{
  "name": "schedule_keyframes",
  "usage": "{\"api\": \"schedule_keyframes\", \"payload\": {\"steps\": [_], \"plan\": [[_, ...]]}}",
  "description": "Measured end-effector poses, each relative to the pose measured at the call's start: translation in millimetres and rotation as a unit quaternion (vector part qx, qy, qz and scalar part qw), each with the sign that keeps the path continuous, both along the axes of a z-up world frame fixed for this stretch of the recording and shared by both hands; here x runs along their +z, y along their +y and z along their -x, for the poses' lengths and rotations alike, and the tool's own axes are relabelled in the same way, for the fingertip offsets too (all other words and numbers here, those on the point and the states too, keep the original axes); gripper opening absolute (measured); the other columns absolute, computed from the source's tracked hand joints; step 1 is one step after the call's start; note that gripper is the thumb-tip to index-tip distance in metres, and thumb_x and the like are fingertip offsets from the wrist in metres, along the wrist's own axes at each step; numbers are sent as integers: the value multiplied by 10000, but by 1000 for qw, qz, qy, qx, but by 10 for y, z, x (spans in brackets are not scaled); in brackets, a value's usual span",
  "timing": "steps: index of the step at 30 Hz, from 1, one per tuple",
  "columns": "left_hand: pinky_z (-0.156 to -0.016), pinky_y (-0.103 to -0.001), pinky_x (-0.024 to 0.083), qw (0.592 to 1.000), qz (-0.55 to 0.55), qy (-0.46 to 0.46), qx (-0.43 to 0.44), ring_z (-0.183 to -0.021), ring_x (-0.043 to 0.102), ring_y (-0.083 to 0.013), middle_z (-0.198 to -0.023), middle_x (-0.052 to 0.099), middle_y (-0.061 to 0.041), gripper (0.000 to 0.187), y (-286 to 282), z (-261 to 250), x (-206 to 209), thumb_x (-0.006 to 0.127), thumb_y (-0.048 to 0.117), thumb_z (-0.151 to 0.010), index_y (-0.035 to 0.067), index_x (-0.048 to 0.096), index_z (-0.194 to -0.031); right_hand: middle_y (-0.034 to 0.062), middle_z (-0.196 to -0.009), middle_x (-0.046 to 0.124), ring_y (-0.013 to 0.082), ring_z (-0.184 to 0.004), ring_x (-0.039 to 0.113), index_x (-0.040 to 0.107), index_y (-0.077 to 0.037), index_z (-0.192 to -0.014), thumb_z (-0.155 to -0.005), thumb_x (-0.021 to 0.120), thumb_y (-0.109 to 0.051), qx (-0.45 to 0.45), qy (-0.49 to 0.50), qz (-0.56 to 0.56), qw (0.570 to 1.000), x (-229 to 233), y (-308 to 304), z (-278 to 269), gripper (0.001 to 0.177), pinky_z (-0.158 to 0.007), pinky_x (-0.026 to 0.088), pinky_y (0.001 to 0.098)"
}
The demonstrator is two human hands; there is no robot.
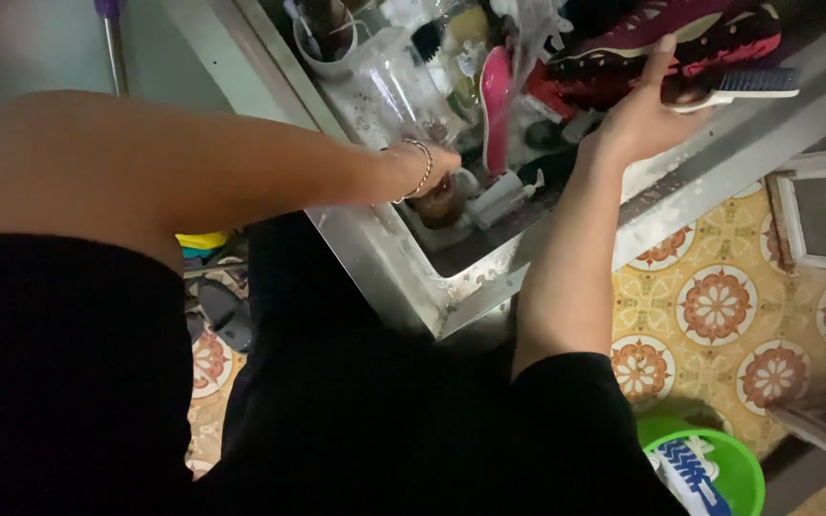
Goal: The person scrubs a pink and black sneaker with a brush and soap in a sink, rinses it under running water, and repeats the process on the sole and upper parts of the shoe.
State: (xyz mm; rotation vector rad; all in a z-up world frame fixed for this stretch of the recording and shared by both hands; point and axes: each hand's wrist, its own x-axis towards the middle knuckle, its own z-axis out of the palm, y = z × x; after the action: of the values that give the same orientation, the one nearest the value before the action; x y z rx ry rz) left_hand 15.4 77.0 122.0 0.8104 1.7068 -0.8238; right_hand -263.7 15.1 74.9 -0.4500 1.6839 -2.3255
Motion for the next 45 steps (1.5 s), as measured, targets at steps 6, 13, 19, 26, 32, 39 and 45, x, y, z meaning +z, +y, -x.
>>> {"api": "schedule_keyframes", "payload": {"steps": [6,13,19,26,32,39,45], "plan": [[-986,-356,517,916,44,204,343,-930,660,-142,-822,691,97,284,-496,-352,-174,983,546,-1054,287,868,-1033,271,-1357,976,343,-1187,959,812,24,-1358,-740,1198,-262,-8,-19,-13,1000,-33,-52,11,783,-1045,828,519],[-813,-474,753,496,-31,286,820,-1053,842,-328,-1247,836,-143,245,-554,-721,-453,858,59,-1115,54,841,-1359,121,-1193,860,292,-1114,854,732,-57,-1232,-790,1162,-155,87,-103,-56,989,-25,-59,-174,624,-995,748,460],[-1370,-835,382,549,51,165,818,-1612,622,-462,-1699,727,-180,597,-673,-784,-867,786,346,-1126,188,737,-1700,150,-1158,976,273,-1012,941,880,-28,-1171,-758,1134,-70,223,-162,-123,953,267,141,-622,486,-943,806,431],[-1178,-609,684,517,21,162,840,-1532,721,-419,-1661,764,-161,502,-618,-762,-686,799,198,-1181,87,765,-1670,-45,-885,694,118,-486,449,769,-148,-1129,-842,1098,-316,288,-112,-266,913,569,305,-782,468,-378,330,344],[-887,-495,697,494,6,210,844,-1124,842,-315,-1228,874,-66,234,-616,-721,-402,696,147,-1150,147,865,-1311,-79,-807,547,112,-666,521,466,-263,-864,-883,1133,-255,281,-140,-231,921,438,345,-692,667,-595,391,307],[-624,-341,375,22,-280,511,812,-628,389,-126,-753,401,72,606,-538,-145,-45,324,579,-1356,234,536,-905,64,-1215,941,234,-1088,915,844,-94,-1273,-836,1092,-219,278,-191,-153,929,550,308,-780,518,-1034,769,414],[-798,-394,802,-384,-419,274,776,-1317,841,-342,-1932,619,-101,1308,-408,539,496,653,911,-662,251,640,-1792,180,-1409,903,353,-1294,876,809,-19,-1443,-1008,1042,-80,297,-150,52,942,494,258,-727,496,-1144,724,520]]}}
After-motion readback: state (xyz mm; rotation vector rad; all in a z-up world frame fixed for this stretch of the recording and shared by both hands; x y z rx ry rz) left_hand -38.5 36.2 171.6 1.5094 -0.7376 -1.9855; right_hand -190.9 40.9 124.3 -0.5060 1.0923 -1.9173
